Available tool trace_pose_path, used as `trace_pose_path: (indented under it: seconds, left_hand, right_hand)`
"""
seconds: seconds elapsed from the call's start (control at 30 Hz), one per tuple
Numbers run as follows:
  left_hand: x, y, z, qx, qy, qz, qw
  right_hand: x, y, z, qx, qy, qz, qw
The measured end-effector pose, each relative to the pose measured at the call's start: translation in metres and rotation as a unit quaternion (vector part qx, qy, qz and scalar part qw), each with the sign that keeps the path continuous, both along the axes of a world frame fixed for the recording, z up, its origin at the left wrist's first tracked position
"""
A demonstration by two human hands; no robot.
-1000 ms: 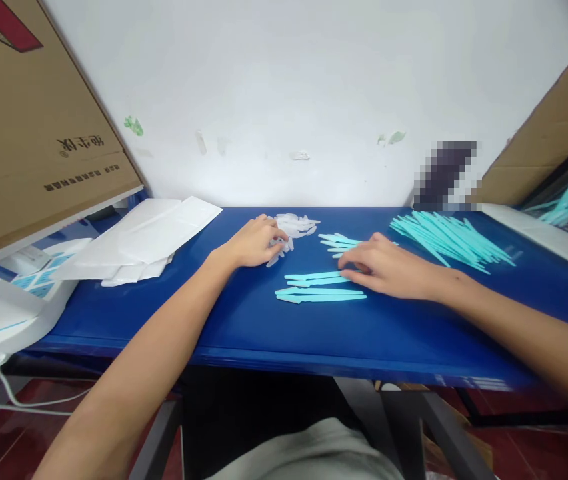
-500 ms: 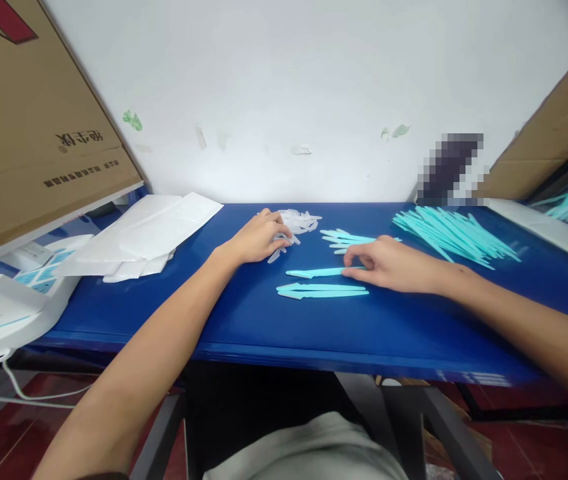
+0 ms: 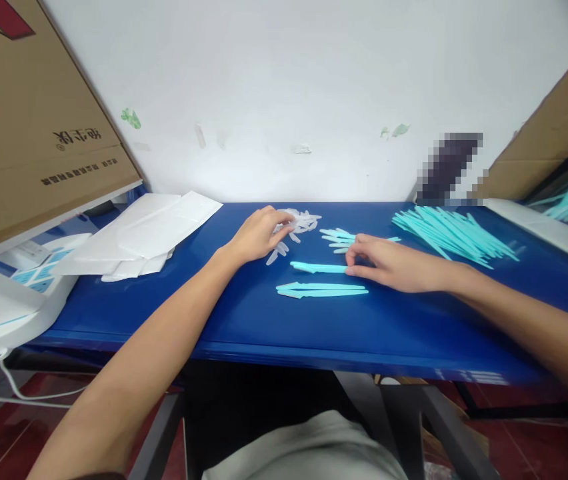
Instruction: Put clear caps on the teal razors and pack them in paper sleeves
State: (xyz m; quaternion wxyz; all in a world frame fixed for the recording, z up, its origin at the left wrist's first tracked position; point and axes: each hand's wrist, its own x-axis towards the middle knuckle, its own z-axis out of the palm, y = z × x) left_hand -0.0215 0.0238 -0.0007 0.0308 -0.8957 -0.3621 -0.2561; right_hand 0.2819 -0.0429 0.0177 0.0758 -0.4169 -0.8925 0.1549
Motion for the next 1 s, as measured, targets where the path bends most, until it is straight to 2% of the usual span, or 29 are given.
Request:
trace_pose_path:
  seconds: [0.2, 0.3, 0.47, 0.73, 1.0]
  left_hand:
    - [-0.001, -0.001, 0.003, 0.032, 0.049, 0.007, 0.998]
    - [-0.002, -0.003, 0.004, 0.026, 0.034, 0.011, 0.999]
    - [-0.002, -0.003, 0.003, 0.027, 0.011, 0.013, 0.999]
    - [0.001, -0.002, 0.003, -0.004, 0.018, 0.004, 1.0]
    - [0.003, -0.005, 0.006, -0.034, 0.012, -0.01, 0.999]
  right_hand:
    - [-0.005, -0.002, -0.001, 0.025, -0.054, 0.031, 0.998]
    - [-0.006, -0.001, 0.0, 0.052, -0.056, 0.041, 0.996]
    - [-0.002, 0.004, 0.002, 0.077, -0.005, 0.003, 0.997]
    - [0.018, 0.022, -0.001, 0.217, 0.014, -0.061, 0.974]
    - [0.025, 0.03, -0.002, 0.195, 0.014, -0.033, 0.98]
